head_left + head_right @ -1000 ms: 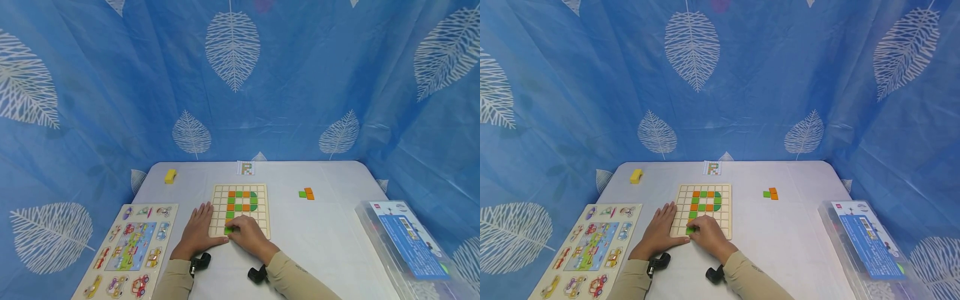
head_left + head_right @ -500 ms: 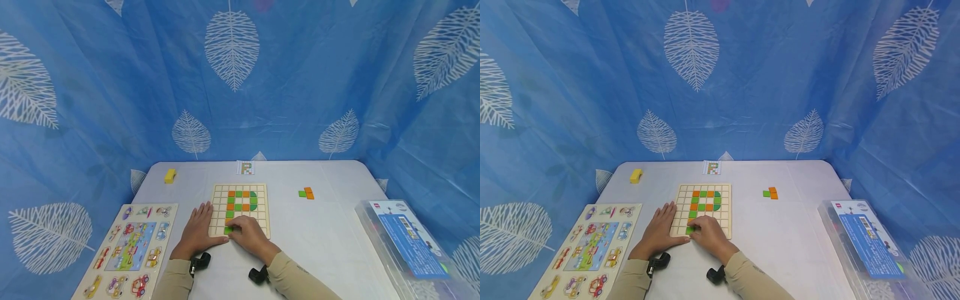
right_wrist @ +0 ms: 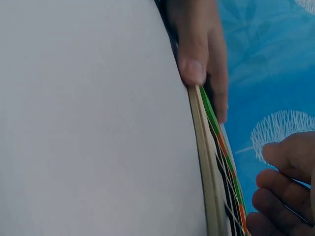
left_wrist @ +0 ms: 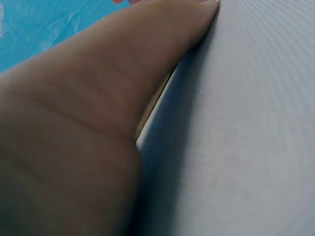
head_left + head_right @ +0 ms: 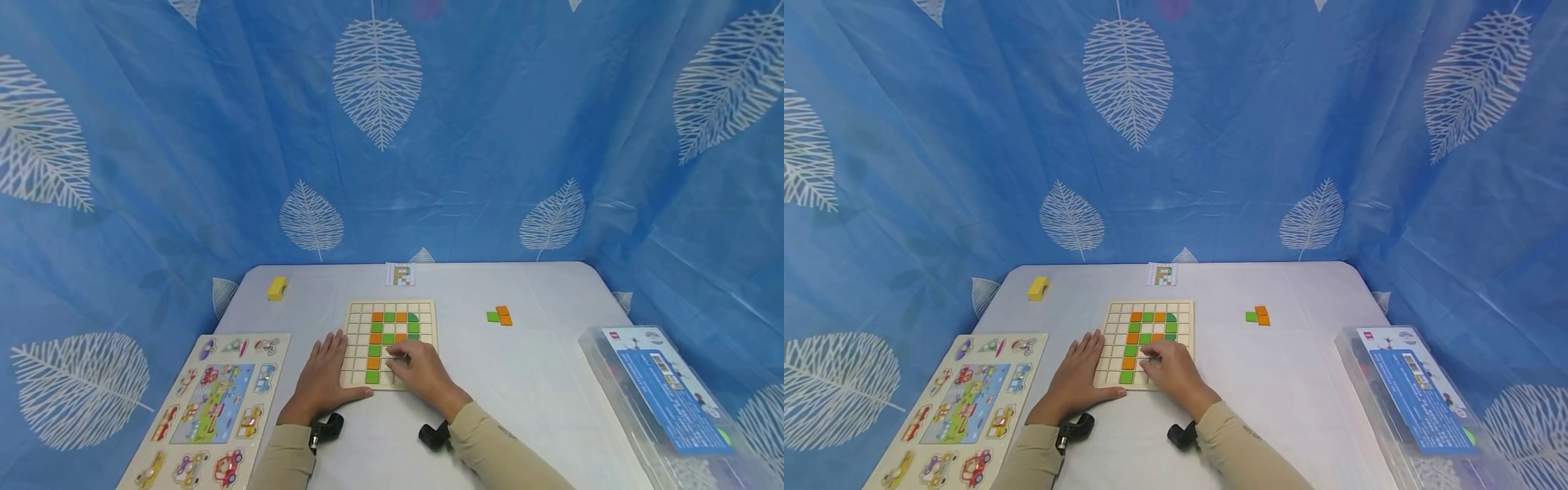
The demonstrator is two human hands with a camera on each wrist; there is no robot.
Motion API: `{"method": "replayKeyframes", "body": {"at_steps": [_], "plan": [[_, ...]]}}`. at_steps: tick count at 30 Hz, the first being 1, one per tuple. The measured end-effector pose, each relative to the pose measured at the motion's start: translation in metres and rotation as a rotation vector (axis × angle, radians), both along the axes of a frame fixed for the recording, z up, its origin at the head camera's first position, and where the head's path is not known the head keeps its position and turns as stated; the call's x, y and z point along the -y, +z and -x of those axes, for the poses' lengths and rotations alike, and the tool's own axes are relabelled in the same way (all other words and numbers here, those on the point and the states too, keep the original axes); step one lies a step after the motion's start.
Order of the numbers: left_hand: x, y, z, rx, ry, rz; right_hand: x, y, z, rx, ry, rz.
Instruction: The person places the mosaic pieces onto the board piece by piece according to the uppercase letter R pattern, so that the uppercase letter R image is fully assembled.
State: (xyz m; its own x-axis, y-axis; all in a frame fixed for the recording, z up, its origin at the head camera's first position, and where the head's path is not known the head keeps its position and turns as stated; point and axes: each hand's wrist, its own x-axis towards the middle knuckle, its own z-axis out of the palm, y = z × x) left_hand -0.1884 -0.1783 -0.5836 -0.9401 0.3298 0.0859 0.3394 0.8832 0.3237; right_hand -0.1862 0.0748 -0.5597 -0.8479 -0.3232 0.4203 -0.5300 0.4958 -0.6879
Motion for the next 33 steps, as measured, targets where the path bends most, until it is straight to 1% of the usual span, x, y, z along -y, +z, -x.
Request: {"method": "replayKeyframes", "body": {"at_steps": [8, 14, 16, 19, 22, 24, 27, 33], "plan": [[0.0, -0.001, 0.001, 0.017, 0.004, 0.005, -0.035, 0.001, 0.016, -0.013, -0.108, 0.029], [-0.001, 0.001, 0.002, 0.027, 0.012, -0.017, -0.061, 0.004, 0.027, -0.063, -0.183, 0.03], [-0.001, 0.001, 0.001, 0.027, 0.015, -0.019, -0.07, 0.005, 0.031, -0.076, -0.215, 0.017], [-0.001, -0.001, 0.001, 0.014, 0.013, -0.023, -0.084, 0.004, 0.038, -0.071, -0.262, -0.003], [-0.001, -0.002, 0.001, -0.003, 0.01, -0.032, -0.098, 0.004, 0.044, -0.048, -0.299, -0.031], [-0.002, -0.003, 0.001, -0.002, 0.008, -0.031, -0.108, 0.004, 0.047, -0.025, -0.318, -0.044], [-0.002, -0.001, 0.001, 0.01, 0.011, -0.028, -0.124, 0.004, 0.052, -0.003, -0.34, -0.08], [-0.002, 0.003, 0.0, 0.02, 0.018, -0.033, -0.155, 0.007, 0.062, -0.018, -0.382, -0.127]]}}
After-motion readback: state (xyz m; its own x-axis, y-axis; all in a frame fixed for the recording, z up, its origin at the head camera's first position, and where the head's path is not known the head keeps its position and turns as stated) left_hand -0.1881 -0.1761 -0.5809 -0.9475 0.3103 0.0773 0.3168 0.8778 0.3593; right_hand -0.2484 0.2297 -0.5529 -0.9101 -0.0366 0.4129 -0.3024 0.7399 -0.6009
